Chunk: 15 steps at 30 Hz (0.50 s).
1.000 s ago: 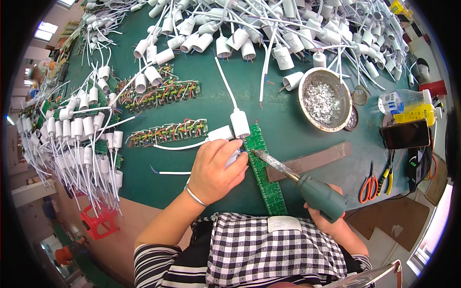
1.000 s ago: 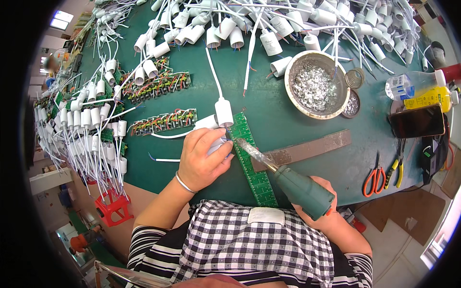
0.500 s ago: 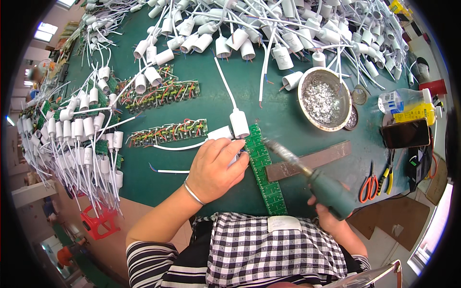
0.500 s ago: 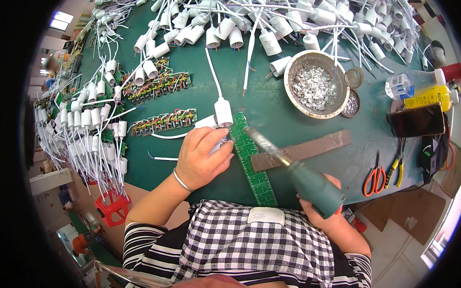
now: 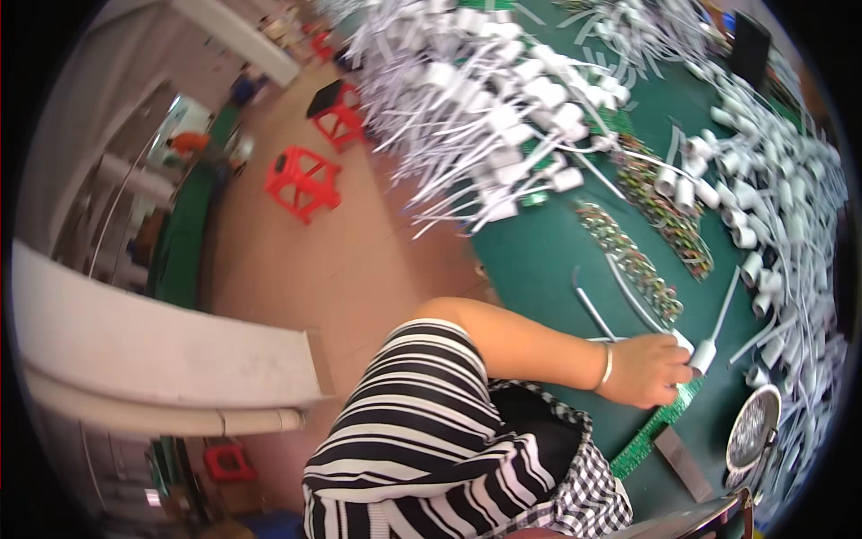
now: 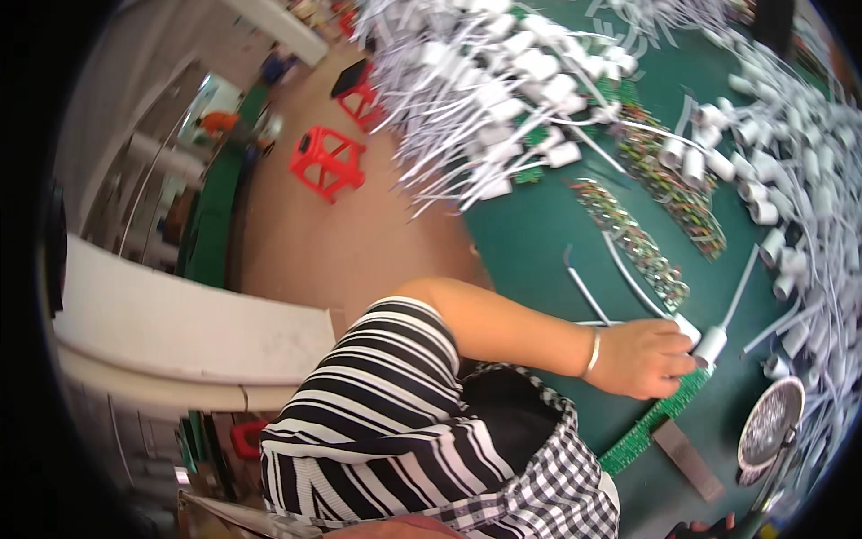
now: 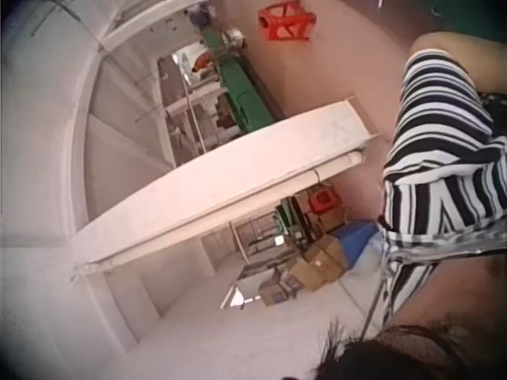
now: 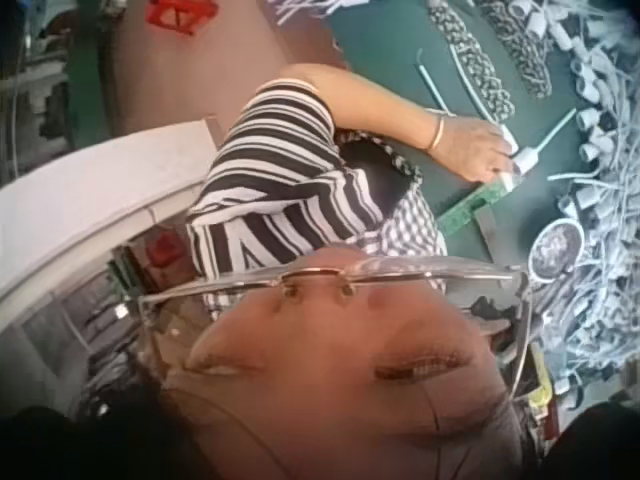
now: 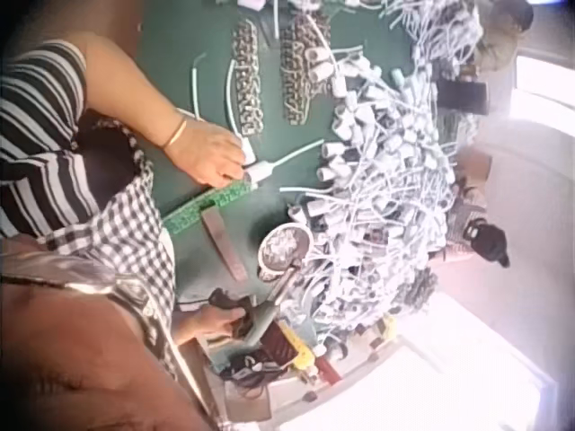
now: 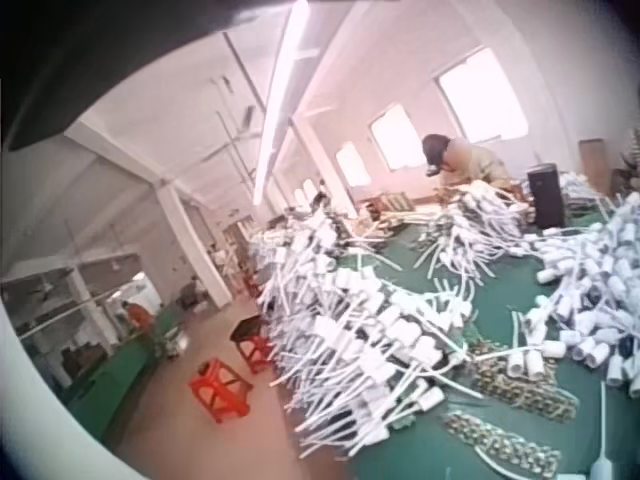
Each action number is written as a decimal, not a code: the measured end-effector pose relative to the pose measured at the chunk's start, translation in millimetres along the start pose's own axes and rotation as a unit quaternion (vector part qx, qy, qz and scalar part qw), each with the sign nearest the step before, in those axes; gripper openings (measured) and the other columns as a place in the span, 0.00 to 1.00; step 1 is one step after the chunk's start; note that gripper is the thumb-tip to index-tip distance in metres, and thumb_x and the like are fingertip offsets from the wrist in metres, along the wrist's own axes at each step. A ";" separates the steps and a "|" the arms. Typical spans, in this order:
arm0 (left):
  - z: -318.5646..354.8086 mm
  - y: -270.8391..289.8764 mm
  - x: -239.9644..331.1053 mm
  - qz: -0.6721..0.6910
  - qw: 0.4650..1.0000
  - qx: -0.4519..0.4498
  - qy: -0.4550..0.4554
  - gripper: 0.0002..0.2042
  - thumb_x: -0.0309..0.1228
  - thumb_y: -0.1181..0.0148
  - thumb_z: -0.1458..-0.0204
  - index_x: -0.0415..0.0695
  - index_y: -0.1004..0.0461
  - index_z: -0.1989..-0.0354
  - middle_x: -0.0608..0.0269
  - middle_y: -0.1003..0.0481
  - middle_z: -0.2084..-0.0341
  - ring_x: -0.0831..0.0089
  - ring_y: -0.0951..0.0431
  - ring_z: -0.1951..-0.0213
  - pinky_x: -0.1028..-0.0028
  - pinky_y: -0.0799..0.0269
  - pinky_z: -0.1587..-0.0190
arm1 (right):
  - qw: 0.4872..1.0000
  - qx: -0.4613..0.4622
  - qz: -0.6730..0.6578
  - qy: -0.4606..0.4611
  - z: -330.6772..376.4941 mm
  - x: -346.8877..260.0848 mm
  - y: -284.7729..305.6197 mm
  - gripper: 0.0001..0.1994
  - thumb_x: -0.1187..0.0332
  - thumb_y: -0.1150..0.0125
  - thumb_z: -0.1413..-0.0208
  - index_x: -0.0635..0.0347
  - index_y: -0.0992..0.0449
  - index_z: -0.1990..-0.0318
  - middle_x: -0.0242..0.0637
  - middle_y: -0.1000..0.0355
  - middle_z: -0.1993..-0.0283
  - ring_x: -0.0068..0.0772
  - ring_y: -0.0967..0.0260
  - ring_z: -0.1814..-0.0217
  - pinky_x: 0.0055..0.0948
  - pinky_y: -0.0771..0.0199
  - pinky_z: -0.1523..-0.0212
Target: The person solders wires to a circuit board containing bulb housings using a soldering iron.
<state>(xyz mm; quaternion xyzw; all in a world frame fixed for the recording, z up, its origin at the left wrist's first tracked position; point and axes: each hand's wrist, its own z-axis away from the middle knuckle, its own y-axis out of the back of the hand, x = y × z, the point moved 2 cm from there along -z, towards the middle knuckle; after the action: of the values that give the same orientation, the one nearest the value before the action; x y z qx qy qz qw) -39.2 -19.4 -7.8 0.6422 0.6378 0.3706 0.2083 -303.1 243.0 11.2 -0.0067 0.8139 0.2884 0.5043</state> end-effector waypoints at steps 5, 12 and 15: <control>4.0 -1.7 4.4 -0.060 0.996 0.062 -0.003 0.05 0.34 0.43 0.66 0.47 0.29 0.84 0.61 0.26 0.64 0.64 0.32 0.63 0.67 0.34 0.64 | 0.995 -0.022 -0.072 0.058 -15.8 -11.7 -30.1 0.20 0.59 0.41 0.43 0.72 0.27 0.57 0.44 0.28 0.68 0.29 0.34 0.77 0.24 0.33 0.80; 7.3 -5.3 7.2 -0.059 0.997 0.037 0.030 0.05 0.33 0.42 0.64 0.47 0.29 0.84 0.65 0.28 0.66 0.65 0.32 0.62 0.67 0.35 0.62 | 0.985 -0.072 -0.142 0.064 -0.5 -44.7 -53.5 0.21 0.58 0.42 0.43 0.73 0.29 0.54 0.45 0.28 0.67 0.29 0.34 0.76 0.24 0.34 0.80; 7.1 -4.1 9.3 -0.044 0.995 0.060 0.061 0.05 0.33 0.41 0.64 0.47 0.28 0.83 0.66 0.29 0.67 0.66 0.33 0.61 0.66 0.35 0.61 | 0.981 -0.085 -0.166 0.058 6.1 -46.5 -58.2 0.22 0.58 0.43 0.43 0.73 0.30 0.53 0.46 0.28 0.66 0.28 0.34 0.76 0.24 0.34 0.81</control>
<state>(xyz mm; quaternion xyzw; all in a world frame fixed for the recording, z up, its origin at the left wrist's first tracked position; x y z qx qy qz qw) -37.5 -8.5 -13.4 0.6010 0.6981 0.3605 0.1465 -257.7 184.3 20.6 -0.2017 0.8018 0.2680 0.4945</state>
